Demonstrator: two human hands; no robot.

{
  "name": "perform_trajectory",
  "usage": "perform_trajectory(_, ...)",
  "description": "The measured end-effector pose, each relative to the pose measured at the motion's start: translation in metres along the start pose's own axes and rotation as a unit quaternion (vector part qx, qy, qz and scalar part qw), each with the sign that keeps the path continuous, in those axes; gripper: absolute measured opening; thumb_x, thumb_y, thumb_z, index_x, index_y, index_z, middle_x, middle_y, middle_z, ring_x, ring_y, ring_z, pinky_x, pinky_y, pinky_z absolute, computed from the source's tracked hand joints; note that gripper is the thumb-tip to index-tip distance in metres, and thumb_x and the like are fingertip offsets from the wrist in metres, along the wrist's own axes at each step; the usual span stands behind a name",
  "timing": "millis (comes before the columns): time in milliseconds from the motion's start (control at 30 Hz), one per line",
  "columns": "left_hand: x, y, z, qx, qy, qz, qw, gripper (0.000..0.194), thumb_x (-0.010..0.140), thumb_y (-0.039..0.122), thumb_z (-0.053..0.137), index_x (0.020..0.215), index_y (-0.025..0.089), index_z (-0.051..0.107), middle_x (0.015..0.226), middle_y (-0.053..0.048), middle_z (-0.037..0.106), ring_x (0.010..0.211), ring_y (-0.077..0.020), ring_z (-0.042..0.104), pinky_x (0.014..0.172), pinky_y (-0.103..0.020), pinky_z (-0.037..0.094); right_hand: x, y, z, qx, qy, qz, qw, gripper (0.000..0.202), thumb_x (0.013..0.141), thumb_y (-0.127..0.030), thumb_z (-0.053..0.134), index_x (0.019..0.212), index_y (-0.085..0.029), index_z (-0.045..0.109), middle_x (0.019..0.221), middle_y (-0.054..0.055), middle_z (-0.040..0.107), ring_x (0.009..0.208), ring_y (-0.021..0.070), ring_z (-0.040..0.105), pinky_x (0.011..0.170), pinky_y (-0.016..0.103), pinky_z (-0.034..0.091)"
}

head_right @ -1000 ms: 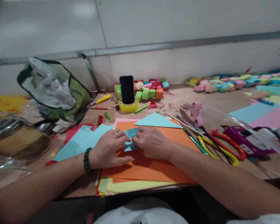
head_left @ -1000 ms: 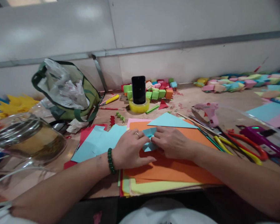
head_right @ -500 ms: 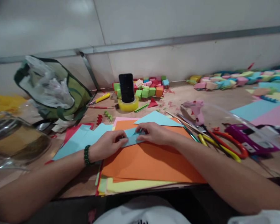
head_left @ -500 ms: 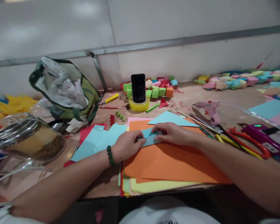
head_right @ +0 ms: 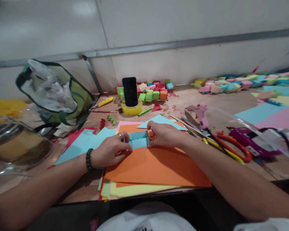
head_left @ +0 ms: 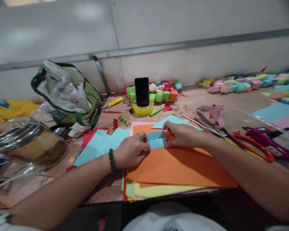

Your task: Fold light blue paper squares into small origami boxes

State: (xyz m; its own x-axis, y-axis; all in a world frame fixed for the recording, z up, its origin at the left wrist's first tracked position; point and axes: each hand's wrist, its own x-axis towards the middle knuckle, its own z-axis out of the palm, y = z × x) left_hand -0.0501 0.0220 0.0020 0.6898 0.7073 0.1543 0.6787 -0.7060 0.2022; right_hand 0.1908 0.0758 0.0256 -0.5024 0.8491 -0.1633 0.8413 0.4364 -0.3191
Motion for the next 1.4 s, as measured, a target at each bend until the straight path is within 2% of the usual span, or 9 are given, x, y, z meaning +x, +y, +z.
perform_trajectory(100,0.003,-0.003,0.003,-0.051,0.048,-0.078,0.994,0.023,0.076,0.032,0.061,0.094,0.019,0.058,0.093,-0.004,0.056,0.074,-0.0167,0.054,0.066,-0.029,0.043,0.006,0.007,0.001,0.066,-0.006,-0.039,0.997,0.045,0.063,-0.056,0.069,0.087,-0.021,0.055,0.079,0.002,0.064,0.068,0.0183,0.057,0.055,0.025,0.036)
perform_trajectory(233,0.006,-0.002,0.006,-0.113,0.021,-0.112,0.987,0.022,0.078,0.032,0.062,0.095,0.021,0.054,0.077,0.001,0.058,0.072,-0.0167,0.055,0.064,-0.028,0.042,0.015,0.012,0.006,0.128,0.051,-0.04,0.99,0.044,0.087,-0.058,0.04,0.081,-0.018,0.058,0.073,0.004,0.061,0.065,0.0165,0.053,0.058,0.026,0.036)
perform_trajectory(300,0.007,-0.001,0.007,-0.121,0.022,-0.109,0.986,0.018,0.079,0.025,0.06,0.096,0.021,0.055,0.081,0.0,0.059,0.074,-0.0168,0.055,0.066,-0.028,0.043,0.017,0.013,0.01,0.139,0.054,-0.042,0.988,0.042,0.086,-0.056,0.043,0.08,-0.018,0.06,0.069,0.003,0.06,0.063,0.0159,0.052,0.057,0.026,0.035)
perform_trajectory(433,0.007,-0.004,0.008,-0.095,0.072,-0.104,0.987,0.045,0.075,0.027,0.064,0.117,0.02,0.051,0.103,-0.007,0.054,0.084,-0.0196,0.055,0.073,-0.033,0.046,0.017,0.009,0.017,0.179,0.039,-0.087,0.979,0.036,0.079,-0.05,0.056,0.067,-0.017,0.06,0.058,-0.001,0.054,0.057,0.0124,0.046,0.054,0.024,0.034)
perform_trajectory(567,0.005,-0.008,0.008,-0.041,0.1,-0.082,0.991,0.014,0.077,0.02,0.058,0.09,0.02,0.065,0.1,-0.007,0.055,0.085,-0.019,0.056,0.072,-0.031,0.045,0.016,0.003,0.021,0.251,0.088,-0.11,0.958,0.032,0.08,-0.045,0.055,0.067,-0.017,0.057,0.055,-0.003,0.051,0.053,0.0105,0.046,0.05,0.023,0.035)
perform_trajectory(767,0.002,0.0,0.003,0.003,0.073,0.024,0.997,0.017,0.082,0.029,0.054,0.082,0.021,0.069,0.087,-0.006,0.061,0.08,-0.0197,0.056,0.07,-0.031,0.043,0.019,0.006,0.028,0.335,0.105,-0.045,0.935,0.022,0.081,-0.042,0.057,0.08,-0.02,0.056,0.046,-0.005,0.054,0.041,0.0128,0.053,0.04,0.022,0.037)
perform_trajectory(1000,0.007,-0.002,0.009,-0.1,0.096,-0.152,0.978,0.014,0.083,0.034,0.056,0.082,0.02,0.056,0.068,0.001,0.059,0.061,-0.0134,0.053,0.057,-0.024,0.036,0.022,0.004,0.033,0.356,0.136,-0.074,0.922,0.023,0.081,-0.043,0.057,0.08,-0.02,0.056,0.061,-0.002,0.06,0.054,0.0134,0.057,0.053,0.026,0.046)
perform_trajectory(1200,0.01,-0.008,0.008,-0.053,0.174,-0.195,0.964,0.028,0.072,0.038,0.066,0.087,0.021,0.049,0.075,0.001,0.055,0.067,-0.0159,0.052,0.058,-0.026,0.034,0.022,0.0,0.032,0.465,0.092,-0.039,0.88,0.03,0.075,-0.048,0.063,0.078,-0.02,0.054,0.058,-0.003,0.056,0.052,0.0132,0.054,0.053,0.027,0.046)
perform_trajectory(1400,0.013,-0.015,0.013,-0.228,0.17,-0.241,0.928,0.032,0.074,0.037,0.063,0.097,0.021,0.048,0.068,0.005,0.056,0.059,-0.0113,0.051,0.054,-0.022,0.035,0.02,-0.002,0.032,0.427,0.122,-0.083,0.892,0.028,0.078,-0.046,0.061,0.077,-0.018,0.056,0.065,-0.003,0.052,0.057,0.0113,0.047,0.055,0.025,0.04)
